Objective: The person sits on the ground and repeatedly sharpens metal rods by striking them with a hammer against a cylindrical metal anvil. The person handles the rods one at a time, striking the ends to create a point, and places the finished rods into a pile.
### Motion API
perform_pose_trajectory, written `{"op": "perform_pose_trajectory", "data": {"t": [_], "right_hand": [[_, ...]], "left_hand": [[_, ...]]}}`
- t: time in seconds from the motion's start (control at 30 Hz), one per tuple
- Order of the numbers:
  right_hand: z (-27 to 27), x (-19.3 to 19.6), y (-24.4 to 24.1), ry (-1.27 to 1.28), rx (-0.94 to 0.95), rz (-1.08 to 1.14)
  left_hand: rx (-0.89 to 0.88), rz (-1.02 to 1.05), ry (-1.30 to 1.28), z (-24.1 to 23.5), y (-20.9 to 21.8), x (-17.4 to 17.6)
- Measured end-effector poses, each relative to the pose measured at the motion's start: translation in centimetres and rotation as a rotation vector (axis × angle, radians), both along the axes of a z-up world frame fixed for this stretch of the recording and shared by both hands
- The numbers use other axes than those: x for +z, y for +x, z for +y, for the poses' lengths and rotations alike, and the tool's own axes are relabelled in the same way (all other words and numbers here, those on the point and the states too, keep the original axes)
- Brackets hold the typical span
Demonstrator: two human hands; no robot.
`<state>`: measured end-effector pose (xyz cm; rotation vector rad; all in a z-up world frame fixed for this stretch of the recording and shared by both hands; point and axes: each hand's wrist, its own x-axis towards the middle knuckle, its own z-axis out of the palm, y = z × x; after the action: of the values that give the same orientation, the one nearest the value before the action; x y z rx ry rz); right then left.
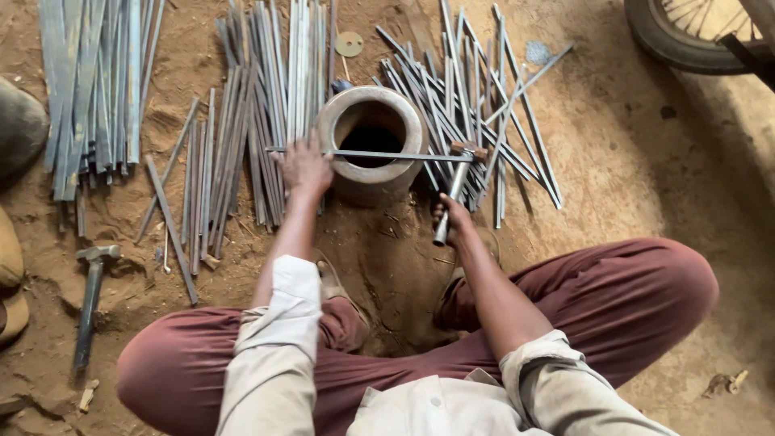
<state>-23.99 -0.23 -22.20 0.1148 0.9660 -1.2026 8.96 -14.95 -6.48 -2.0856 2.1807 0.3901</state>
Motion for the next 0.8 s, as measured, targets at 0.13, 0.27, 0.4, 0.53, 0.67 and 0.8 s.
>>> {"op": "perform_pose_trajectory", "data": {"t": [0.13, 0.27, 0.4, 0.53, 0.67, 0.8], "right_hand": [[-1.7, 0.1, 0.7, 0.054, -0.077, -0.004], [-1.6, 0.1, 0.7, 0.052, -0.097, 0.028], [-2.2, 0.1, 1.5, 0.073, -0.126, 0.045], [-3.2, -0.1, 1.9, 0.12, -0.157, 0.062], [-4.6, 1.6, 0.6, 0.066, -0.157, 0.091], [-4.2, 7.0, -0.9, 0.013, -0.239, -0.276]], "left_hand": [[-0.166, -0.097, -0.257, 1.8, 2.2, -0.5], [-0.173, -0.15, -0.237, 4.6, 3.1, -2.9], [-0.133, -0.167, -0.184, 8.8, 2.8, -3.8], [0.067, 0.12, 0.223, 13.8, -1.1, -4.8], [0.249, 0.55, 0.206, 16.7, -6.5, -5.6], [0.289, 0.659, 0.101, 18.8, -8.0, -5.1]]}}
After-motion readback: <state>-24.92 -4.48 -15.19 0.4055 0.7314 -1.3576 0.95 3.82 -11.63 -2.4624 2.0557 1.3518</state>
